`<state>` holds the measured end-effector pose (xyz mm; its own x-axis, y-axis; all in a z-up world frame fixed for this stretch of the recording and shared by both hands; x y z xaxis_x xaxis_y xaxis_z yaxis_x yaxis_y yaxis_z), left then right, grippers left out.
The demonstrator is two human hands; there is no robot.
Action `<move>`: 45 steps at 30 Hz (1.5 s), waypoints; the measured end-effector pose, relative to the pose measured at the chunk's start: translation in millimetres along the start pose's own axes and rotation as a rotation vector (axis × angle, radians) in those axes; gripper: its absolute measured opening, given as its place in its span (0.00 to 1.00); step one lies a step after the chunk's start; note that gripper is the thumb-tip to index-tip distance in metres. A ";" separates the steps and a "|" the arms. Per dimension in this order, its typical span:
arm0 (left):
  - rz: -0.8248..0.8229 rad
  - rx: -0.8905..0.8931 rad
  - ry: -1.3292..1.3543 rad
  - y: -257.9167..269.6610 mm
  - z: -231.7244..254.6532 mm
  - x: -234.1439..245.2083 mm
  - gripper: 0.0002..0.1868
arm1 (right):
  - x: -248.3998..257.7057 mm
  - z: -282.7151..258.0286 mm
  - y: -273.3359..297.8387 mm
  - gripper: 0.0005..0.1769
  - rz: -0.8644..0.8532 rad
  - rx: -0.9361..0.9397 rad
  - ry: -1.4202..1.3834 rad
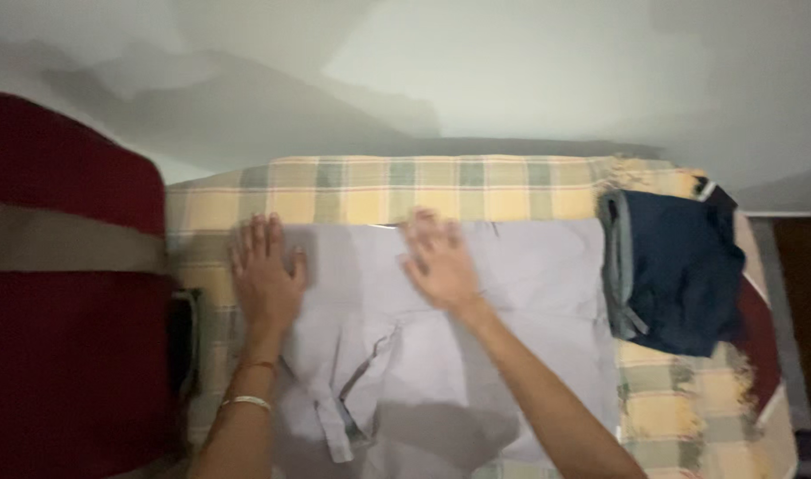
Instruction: The person picks up clothing items from a chair, spreads a shirt out on a bed, folds it neatly, and places it into a bag.
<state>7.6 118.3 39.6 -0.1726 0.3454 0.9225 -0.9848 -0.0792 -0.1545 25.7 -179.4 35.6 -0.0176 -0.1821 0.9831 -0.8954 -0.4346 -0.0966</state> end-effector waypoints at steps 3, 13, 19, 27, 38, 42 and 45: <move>0.013 -0.023 0.018 -0.9 1.1 -0.6 0.36 | 17.8 75.3 49.0 0.38 0.051 -0.227 0.019; 0.052 -0.012 -0.131 5.3 -6.3 -19.3 0.38 | 6.6 108.8 92.0 0.40 0.175 -0.356 0.037; -0.108 -0.348 0.101 63.0 14.4 -22.4 0.37 | -5.7 -74.2 76.1 0.30 0.045 0.264 -0.121; -0.154 -0.357 0.392 150.8 -14.1 24.9 0.21 | 24.4 -105.7 115.2 0.14 -0.118 0.476 -0.434; -0.160 -0.325 0.526 141.5 -13.2 37.4 0.09 | 10.3 -105.6 135.4 0.17 -0.107 0.087 -0.732; -0.111 -0.161 0.672 123.6 -16.8 26.4 0.08 | -34.3 -69.5 120.8 0.11 0.269 -0.367 -1.133; -0.037 -0.154 0.571 103.2 -11.5 30.8 0.10 | -45.2 -40.8 110.5 0.11 0.086 -0.772 -1.094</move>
<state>-99.5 131.6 48.0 -0.0793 0.7975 0.5981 -0.9744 0.0645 -0.2153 -90.6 -183.1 -13.2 -0.0486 -0.9479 0.3148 -0.9359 0.1533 0.3171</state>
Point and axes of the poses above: each hand's wrist, its own y-axis away from the middle knuckle, its own x-axis out of the back of the hand, z = x × y, the point moved 1 cm from there along -y, towards the middle knuckle, and after that the axes turned 6 degrees about y, right-handed, at the moved point
